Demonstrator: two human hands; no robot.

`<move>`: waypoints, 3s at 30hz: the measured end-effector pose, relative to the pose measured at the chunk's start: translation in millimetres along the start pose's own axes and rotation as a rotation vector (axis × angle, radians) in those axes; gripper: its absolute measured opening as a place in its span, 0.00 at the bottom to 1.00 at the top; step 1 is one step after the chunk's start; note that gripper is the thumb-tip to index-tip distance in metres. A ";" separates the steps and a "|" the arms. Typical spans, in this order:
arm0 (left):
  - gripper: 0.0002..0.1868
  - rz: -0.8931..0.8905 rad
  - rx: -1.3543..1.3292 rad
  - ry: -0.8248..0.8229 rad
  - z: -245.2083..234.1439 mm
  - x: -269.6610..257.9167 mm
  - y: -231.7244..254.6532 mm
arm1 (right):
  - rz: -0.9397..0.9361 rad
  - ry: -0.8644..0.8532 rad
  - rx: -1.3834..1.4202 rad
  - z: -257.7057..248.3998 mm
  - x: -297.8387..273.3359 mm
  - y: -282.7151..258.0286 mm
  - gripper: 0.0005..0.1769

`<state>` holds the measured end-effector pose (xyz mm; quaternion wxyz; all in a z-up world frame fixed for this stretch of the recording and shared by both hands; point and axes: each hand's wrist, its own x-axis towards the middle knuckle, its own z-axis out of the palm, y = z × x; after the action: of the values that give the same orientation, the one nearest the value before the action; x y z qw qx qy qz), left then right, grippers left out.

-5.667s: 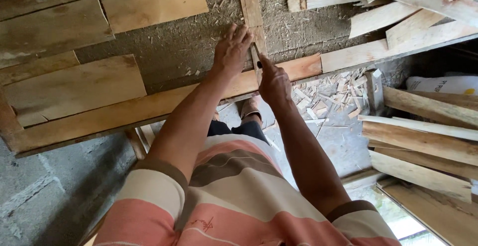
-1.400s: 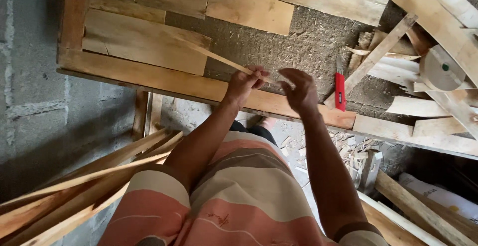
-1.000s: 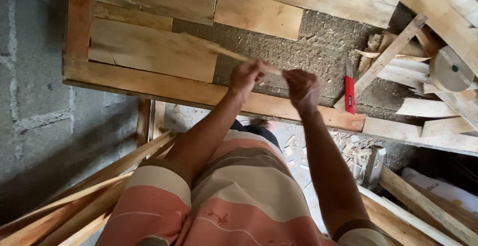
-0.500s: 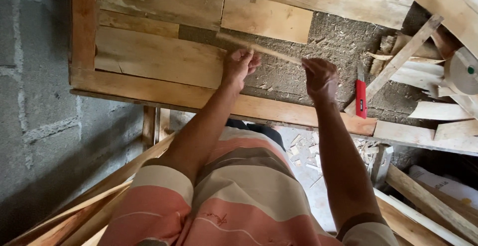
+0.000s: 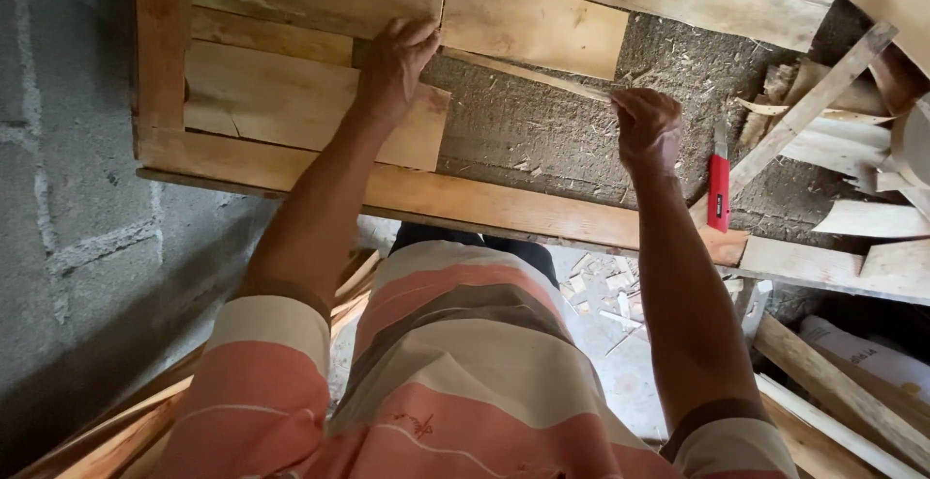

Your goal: Measure, trim, and fit wooden slats into a frame using a utility knife.

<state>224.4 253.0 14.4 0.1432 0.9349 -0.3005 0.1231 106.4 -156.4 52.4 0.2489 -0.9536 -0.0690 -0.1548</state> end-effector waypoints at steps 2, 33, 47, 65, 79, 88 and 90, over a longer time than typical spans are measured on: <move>0.17 0.020 -0.006 -0.036 -8.6 3.7 0.2 | -0.028 0.005 -0.004 -6.9 6.4 -10.2 0.08; 0.13 0.078 -0.034 -0.124 25.3 27.3 -0.3 | 0.227 0.056 -0.158 21.6 13.0 14.5 0.06; 0.09 0.026 -0.161 -0.216 -0.1 46.3 -11.9 | 0.185 0.052 -0.106 24.4 8.0 18.5 0.07; 0.08 0.110 -0.277 -0.044 9.5 41.0 -13.5 | 0.073 -0.036 -0.140 19.0 13.3 34.2 0.09; 0.07 0.086 -0.281 -0.079 -9.4 49.3 -9.5 | -0.121 -0.153 -0.256 -7.2 13.5 52.0 0.10; 0.08 0.014 -0.358 -0.169 -9.0 51.1 -12.2 | -0.140 -0.130 -0.262 -14.9 17.3 37.9 0.09; 0.07 0.038 -0.327 -0.197 -5.3 51.3 -14.9 | -0.113 -0.128 -0.271 -13.1 17.7 39.2 0.07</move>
<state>273.0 239.4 32.7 0.2605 0.9010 -0.3465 -0.0167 127.8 -195.8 51.3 0.1041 -0.9809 -0.1169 -0.1151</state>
